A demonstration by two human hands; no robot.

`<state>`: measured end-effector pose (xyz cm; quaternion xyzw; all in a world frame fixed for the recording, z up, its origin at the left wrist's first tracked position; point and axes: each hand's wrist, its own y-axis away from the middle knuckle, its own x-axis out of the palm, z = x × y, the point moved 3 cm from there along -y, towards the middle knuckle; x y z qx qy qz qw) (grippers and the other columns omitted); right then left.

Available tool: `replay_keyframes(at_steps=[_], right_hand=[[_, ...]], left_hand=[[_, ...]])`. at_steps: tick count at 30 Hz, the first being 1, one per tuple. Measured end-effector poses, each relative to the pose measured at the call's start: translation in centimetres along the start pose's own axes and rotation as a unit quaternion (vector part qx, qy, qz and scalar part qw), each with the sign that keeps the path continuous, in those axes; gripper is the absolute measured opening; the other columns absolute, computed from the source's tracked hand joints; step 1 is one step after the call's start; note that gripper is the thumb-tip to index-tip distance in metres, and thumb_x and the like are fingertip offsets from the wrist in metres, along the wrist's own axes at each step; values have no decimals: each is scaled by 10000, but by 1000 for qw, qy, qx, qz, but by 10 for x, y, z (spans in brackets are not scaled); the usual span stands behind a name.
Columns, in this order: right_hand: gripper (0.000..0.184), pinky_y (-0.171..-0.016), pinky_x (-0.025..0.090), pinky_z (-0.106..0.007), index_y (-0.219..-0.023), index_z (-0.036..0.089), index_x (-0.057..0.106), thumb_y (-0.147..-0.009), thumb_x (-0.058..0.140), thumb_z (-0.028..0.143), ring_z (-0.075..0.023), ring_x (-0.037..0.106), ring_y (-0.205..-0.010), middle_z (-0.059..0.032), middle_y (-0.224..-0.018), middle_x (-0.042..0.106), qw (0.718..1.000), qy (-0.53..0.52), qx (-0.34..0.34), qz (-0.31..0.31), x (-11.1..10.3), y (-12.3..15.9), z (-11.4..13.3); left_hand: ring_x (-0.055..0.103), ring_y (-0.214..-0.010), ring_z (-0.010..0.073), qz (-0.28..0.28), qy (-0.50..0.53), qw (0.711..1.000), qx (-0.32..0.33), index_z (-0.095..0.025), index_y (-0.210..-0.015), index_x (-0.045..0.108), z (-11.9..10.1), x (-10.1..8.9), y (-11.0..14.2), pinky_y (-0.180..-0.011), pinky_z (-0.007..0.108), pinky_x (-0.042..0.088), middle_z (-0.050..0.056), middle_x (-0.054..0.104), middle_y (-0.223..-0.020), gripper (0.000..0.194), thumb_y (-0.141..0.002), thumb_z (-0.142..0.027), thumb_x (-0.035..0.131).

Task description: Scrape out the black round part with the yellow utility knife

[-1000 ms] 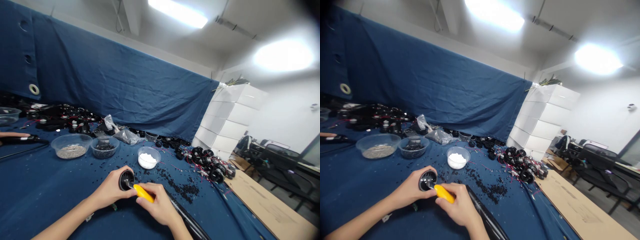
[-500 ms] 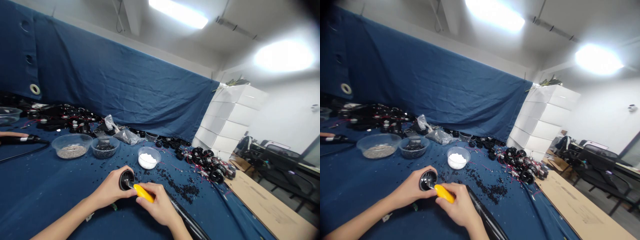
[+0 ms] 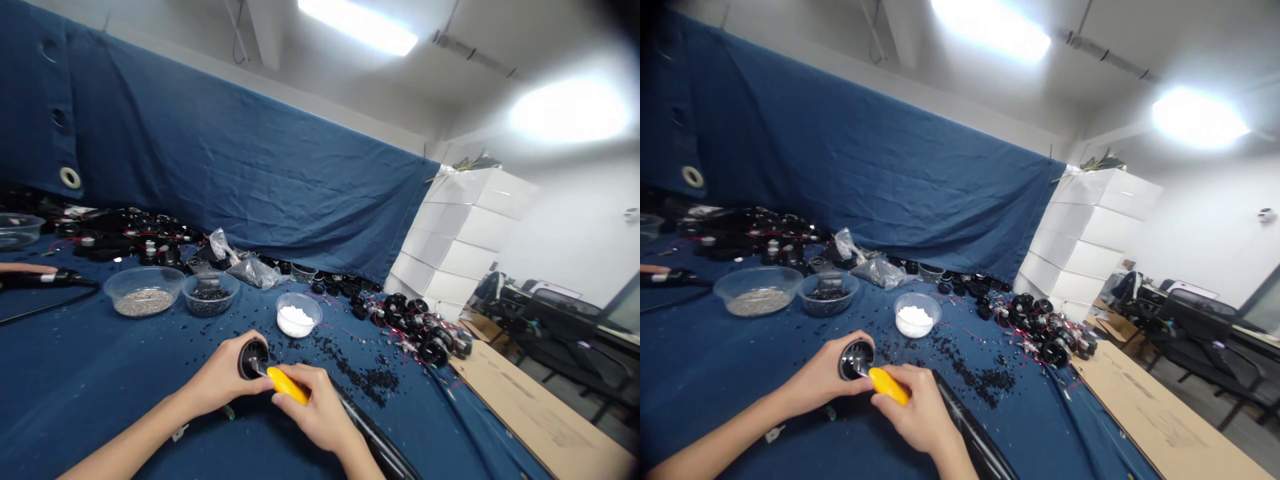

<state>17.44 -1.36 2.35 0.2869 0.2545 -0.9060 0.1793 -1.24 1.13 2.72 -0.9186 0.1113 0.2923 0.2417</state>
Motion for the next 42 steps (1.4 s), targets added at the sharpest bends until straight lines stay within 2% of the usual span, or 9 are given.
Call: replay_keyframes(at_steps=[9,27,42], right_hand=[[272,-760,425,-264,-1070,259,717,-805,697,201,-180,607,-806,-3,-925,699,1000,1,-1,-9,1,2,-1],[291,-686,389,-249,-1091,269,713,-804,700,221,-167,574,-765,3,-853,665,1000,9,5,-10,2,2,-3],[255,-728,417,-259,-1071,240,708,-818,688,217,-182,589,-786,-16,-886,684,1000,27,-7,-6,0,1,1]], left_hand=[[552,-777,172,3,-2,1000,-6,-198,-945,549,0,0,1,-693,251,416,-21,616,-853,395,-696,-441,736],[551,-763,167,1,-4,1000,-3,-198,-932,551,0,0,0,-678,246,413,-24,614,-843,373,-689,-413,735],[567,-793,178,-7,-6,1000,13,-195,-946,552,0,0,1,-710,259,428,-11,631,-870,381,-703,-433,725]])
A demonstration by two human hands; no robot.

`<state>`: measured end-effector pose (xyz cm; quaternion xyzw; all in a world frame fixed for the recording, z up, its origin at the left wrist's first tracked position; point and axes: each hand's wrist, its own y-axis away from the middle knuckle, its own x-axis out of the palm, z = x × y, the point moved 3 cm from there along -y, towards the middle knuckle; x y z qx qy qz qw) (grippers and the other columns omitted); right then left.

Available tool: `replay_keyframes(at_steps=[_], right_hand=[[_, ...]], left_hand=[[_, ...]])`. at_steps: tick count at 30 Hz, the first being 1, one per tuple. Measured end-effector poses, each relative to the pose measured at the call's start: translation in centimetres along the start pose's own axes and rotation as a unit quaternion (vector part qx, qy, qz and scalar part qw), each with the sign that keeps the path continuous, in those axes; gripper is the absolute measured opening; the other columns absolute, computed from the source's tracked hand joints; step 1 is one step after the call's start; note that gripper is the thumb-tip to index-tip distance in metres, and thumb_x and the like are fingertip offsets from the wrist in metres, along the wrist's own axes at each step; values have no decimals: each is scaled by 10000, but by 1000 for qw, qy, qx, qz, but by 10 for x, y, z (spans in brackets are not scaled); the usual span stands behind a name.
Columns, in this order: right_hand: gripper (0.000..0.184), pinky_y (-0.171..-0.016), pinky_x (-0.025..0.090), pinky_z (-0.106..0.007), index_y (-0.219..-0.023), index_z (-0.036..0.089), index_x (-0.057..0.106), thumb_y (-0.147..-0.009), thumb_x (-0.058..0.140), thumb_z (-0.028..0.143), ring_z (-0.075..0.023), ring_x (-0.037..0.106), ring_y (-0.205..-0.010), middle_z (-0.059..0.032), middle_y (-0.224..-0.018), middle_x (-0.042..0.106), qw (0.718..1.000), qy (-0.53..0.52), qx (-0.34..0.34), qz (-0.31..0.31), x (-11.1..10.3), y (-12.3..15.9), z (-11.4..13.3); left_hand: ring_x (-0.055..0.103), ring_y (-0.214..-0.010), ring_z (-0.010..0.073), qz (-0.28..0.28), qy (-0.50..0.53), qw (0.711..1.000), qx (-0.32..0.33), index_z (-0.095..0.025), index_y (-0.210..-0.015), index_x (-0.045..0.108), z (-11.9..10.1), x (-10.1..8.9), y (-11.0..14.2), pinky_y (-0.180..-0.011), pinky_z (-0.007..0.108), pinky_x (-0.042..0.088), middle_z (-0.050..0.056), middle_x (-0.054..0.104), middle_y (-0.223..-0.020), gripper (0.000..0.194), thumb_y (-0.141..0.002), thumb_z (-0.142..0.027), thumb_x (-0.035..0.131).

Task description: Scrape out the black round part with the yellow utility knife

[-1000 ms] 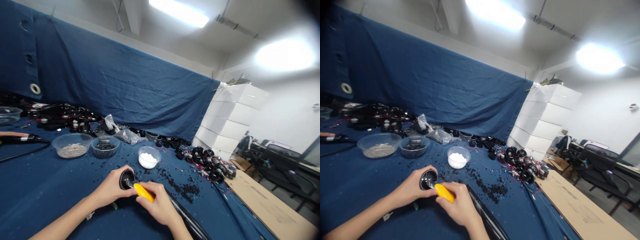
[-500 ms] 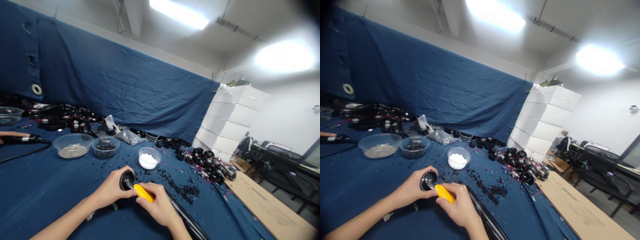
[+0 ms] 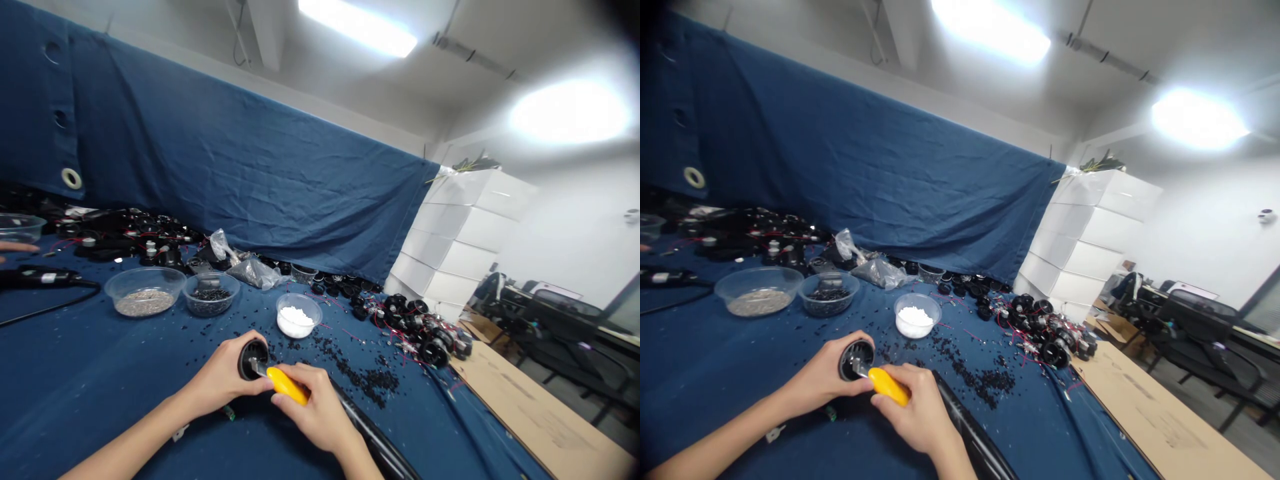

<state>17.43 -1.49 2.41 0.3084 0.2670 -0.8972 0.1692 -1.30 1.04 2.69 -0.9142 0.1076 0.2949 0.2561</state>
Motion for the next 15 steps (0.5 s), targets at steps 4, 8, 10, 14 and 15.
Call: replay_keyframes(at_steps=[4,8,10,14,15], right_hand=[[280,-765,423,-269,-1090,252,706,-813,694,210,-189,596,-811,-17,-917,695,1000,-4,-2,-6,0,0,0],[275,-770,423,-271,-1086,249,705,-813,695,213,-189,597,-811,-17,-925,698,1000,-6,1,-6,1,0,0],[270,-760,420,-267,-1079,250,706,-812,697,210,-185,594,-804,-12,-913,699,1000,-4,0,-4,1,1,-1],[261,-728,410,-256,-1065,247,709,-809,696,199,-177,584,-788,-7,-890,692,1000,-2,1,-15,0,0,0],[256,-716,409,-253,-1059,243,711,-807,698,200,-175,582,-780,-7,-883,690,1000,-3,3,-17,0,0,0]], left_hand=[[564,-783,178,1,-1,1000,1,-196,-946,552,-1,0,0,-701,257,425,-11,630,-859,394,-703,-452,727],[564,-787,178,1,0,1000,0,-201,-940,550,-1,-1,0,-702,255,425,-15,629,-860,388,-702,-448,730],[563,-782,176,0,-1,1000,-1,-202,-941,550,-1,0,-1,-698,254,424,-17,629,-857,390,-700,-449,733],[567,-784,176,-5,-1,1000,-3,-200,-949,551,-2,-1,-1,-702,256,425,-13,635,-861,383,-714,-448,724],[567,-782,175,-6,1,1000,-3,-201,-949,551,-2,-1,-1,-701,256,425,-13,635,-859,382,-716,-450,723]])
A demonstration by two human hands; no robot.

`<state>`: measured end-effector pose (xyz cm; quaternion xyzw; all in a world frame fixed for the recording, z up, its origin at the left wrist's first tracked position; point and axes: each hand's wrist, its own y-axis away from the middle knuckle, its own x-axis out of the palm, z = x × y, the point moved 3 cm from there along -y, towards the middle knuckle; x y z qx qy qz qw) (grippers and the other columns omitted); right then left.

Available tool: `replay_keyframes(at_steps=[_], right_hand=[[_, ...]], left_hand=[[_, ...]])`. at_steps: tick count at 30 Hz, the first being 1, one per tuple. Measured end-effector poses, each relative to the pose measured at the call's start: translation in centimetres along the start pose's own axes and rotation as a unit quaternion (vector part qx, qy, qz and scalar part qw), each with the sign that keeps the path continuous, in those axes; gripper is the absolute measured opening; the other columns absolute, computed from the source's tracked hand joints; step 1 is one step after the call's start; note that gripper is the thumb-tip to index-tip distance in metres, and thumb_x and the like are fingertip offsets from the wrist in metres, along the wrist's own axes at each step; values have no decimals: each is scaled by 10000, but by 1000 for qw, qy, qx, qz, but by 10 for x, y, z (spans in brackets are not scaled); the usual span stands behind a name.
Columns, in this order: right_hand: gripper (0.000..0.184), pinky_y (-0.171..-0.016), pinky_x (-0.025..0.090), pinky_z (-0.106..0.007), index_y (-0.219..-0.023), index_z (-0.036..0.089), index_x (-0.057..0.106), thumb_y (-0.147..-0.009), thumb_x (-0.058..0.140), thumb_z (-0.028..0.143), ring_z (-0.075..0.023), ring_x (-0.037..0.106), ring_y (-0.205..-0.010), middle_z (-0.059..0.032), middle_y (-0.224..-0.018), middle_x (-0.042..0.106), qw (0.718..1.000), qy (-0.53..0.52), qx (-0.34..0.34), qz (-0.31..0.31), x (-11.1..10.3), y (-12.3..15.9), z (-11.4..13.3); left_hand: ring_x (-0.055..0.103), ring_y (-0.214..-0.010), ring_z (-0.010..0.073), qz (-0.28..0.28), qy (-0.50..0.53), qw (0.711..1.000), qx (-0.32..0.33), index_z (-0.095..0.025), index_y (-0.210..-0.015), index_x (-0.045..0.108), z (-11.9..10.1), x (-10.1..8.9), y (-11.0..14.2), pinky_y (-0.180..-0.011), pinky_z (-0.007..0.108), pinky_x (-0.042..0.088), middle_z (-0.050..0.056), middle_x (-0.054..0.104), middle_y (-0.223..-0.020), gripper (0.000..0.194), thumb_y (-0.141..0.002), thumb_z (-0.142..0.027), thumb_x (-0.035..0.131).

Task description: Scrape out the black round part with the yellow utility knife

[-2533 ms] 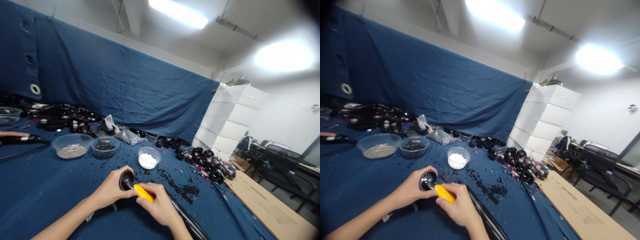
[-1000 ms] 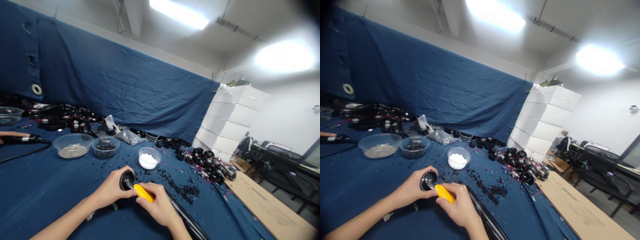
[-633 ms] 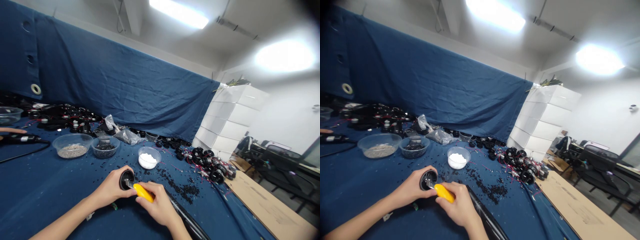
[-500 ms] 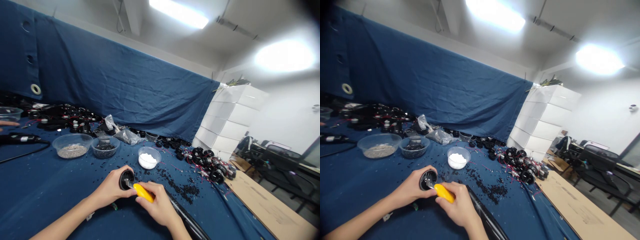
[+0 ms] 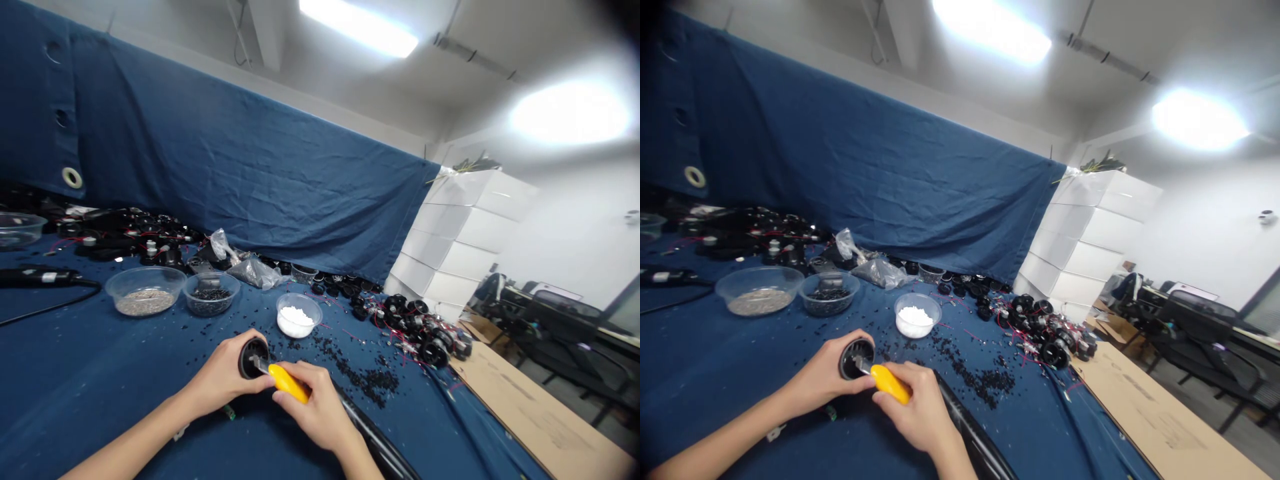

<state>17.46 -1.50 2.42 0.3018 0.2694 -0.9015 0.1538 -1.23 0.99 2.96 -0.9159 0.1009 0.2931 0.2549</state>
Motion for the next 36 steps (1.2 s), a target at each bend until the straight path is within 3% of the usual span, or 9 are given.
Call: replay_keyframes(at_steps=[14,24,36], right_hand=[[224,-694,396,-249,-1042,233,725,-823,678,239,-173,587,-769,-7,-864,685,1000,-11,-1,28,0,1,0],[239,-758,423,-259,-1045,234,720,-808,695,212,-179,600,-804,-13,-917,701,1000,-20,0,12,-1,0,2],[245,-693,408,-247,-1057,230,721,-814,694,213,-173,589,-771,-7,-868,689,999,-26,4,28,0,0,0]], left_hand=[[555,-756,166,3,0,1000,1,-204,-937,555,1,2,1,-676,243,417,-22,621,-839,383,-691,-439,731],[556,-762,168,1,4,1000,2,-199,-944,558,-3,0,1,-686,251,424,-13,625,-850,404,-697,-474,721],[563,-762,171,8,-5,1000,-8,-202,-943,552,-5,-1,3,-683,248,430,-15,628,-848,393,-696,-456,721]])
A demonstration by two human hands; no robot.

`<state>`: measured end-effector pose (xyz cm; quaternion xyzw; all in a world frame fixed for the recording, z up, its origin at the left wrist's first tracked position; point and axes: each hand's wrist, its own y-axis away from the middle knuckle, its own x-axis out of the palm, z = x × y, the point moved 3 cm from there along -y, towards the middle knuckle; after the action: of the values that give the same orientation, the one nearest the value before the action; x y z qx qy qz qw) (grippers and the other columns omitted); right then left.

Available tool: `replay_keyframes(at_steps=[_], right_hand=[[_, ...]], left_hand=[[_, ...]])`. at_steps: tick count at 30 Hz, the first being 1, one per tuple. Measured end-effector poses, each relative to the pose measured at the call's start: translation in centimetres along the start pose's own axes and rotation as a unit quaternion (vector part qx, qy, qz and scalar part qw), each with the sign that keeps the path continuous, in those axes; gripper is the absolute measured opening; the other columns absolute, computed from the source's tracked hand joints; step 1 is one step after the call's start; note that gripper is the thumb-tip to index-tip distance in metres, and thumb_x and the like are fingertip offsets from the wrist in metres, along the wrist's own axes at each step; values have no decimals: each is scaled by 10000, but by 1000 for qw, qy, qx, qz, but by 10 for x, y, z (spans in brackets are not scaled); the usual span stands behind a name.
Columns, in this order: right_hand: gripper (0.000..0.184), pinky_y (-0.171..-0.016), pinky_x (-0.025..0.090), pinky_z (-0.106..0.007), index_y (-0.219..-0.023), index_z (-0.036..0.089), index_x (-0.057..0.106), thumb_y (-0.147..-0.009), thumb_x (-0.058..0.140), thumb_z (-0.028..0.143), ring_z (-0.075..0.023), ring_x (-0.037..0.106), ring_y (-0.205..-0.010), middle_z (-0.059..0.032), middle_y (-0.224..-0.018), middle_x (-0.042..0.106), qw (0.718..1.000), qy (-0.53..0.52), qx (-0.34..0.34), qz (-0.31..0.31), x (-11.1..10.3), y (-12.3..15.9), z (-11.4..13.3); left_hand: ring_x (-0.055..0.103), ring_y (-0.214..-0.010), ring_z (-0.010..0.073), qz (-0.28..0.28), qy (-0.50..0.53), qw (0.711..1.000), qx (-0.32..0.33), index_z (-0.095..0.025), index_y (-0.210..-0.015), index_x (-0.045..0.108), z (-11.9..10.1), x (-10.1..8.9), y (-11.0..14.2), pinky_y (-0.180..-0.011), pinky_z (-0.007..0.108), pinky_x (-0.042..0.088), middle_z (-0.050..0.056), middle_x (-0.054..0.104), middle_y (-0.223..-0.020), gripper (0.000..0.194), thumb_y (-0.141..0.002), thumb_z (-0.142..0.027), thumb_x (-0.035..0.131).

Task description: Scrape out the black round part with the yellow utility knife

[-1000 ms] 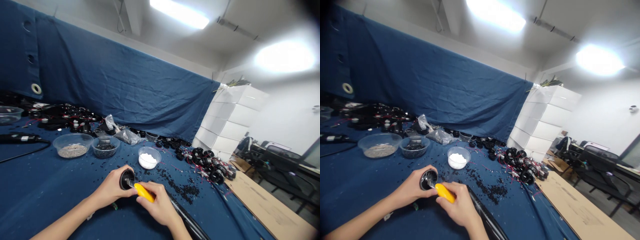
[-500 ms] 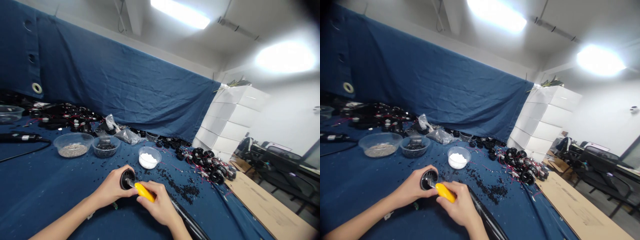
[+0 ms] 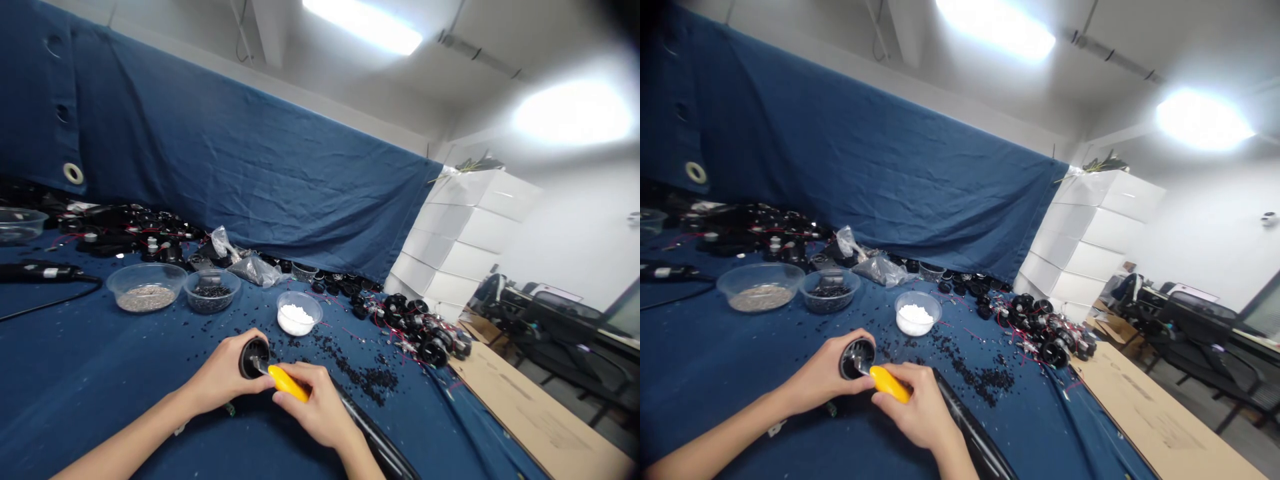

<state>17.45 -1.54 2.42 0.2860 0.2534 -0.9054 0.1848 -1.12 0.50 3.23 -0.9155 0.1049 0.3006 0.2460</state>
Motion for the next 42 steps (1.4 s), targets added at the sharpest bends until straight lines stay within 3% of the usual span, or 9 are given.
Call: replay_keyframes(at_steps=[9,16,42], right_hand=[[221,-688,372,-243,-1041,239,713,-824,683,206,-163,557,-768,7,-836,659,1000,11,1,-11,-1,0,1],[205,-632,334,-230,-1016,228,717,-814,690,210,-140,522,-710,21,-784,623,1000,3,-11,11,-1,0,1],[242,-636,344,-240,-1057,251,716,-816,699,259,-148,521,-705,14,-781,617,1000,11,3,1,0,0,-2]], left_hand=[[579,-769,174,-8,-14,1000,-3,-198,-925,552,-7,-1,0,-702,253,439,-13,637,-841,315,-715,-381,700],[574,-744,166,11,-25,1000,-4,-198,-917,551,-7,0,-1,-672,247,428,-23,634,-829,373,-674,-418,730],[594,-827,190,18,-49,999,2,-209,-940,542,-4,3,0,-733,271,422,-13,643,-906,359,-671,-355,727]])
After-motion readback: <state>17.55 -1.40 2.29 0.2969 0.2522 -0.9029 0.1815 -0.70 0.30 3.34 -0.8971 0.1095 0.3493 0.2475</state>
